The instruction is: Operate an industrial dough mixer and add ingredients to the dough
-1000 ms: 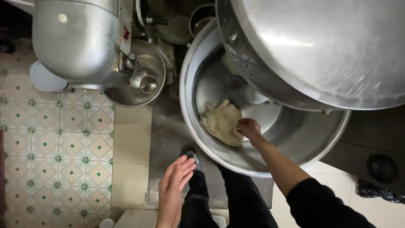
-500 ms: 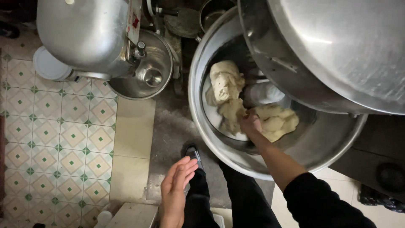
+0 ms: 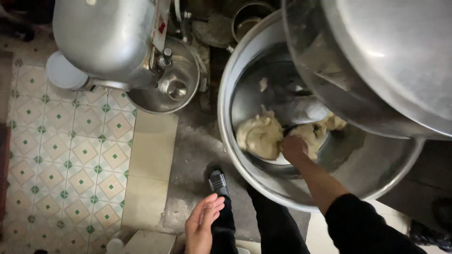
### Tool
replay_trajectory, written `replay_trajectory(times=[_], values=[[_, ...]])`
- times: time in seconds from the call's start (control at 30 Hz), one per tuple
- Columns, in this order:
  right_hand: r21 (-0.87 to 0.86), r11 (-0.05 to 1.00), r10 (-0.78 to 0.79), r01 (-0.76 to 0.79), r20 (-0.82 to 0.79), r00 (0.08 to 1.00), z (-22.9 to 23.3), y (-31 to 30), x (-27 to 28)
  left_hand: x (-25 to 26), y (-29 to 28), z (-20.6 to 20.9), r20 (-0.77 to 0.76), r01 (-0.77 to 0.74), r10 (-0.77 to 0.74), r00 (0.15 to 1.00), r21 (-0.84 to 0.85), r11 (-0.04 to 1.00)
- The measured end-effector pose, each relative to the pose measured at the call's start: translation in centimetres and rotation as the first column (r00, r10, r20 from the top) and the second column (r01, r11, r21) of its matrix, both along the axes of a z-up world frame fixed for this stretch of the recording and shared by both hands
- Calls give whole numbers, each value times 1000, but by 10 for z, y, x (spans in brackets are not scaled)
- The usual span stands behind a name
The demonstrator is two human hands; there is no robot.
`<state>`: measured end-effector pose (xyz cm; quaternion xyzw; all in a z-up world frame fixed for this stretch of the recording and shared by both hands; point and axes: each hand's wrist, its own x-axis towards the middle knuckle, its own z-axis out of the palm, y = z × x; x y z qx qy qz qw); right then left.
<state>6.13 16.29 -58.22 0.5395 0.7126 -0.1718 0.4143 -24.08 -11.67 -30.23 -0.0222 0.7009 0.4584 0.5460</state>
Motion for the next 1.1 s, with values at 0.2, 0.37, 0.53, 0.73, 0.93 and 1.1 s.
replay_trajectory(times=[0.2,0.37,0.53,0.73,0.93,1.1], values=[[-45,934,-357,354,-135,924,56,-12,104,13,16,3,41,117,-121,992,95,989],[40,905,-393,424,-308,866,148,-42,126,13,46,29,113,286,-298,948,116,951],[-3,689,-634,724,-487,601,262,-100,93,17,74,22,-36,455,-469,882,321,831],[-135,707,-511,694,-776,370,359,-157,38,66,113,133,-479,925,-794,373,255,281],[-543,652,-500,529,-832,-238,495,-188,-24,109,133,88,-850,984,-521,-80,14,-175],[-523,561,-307,642,-851,-426,539,-174,-9,109,143,69,-797,995,-597,92,51,84]])
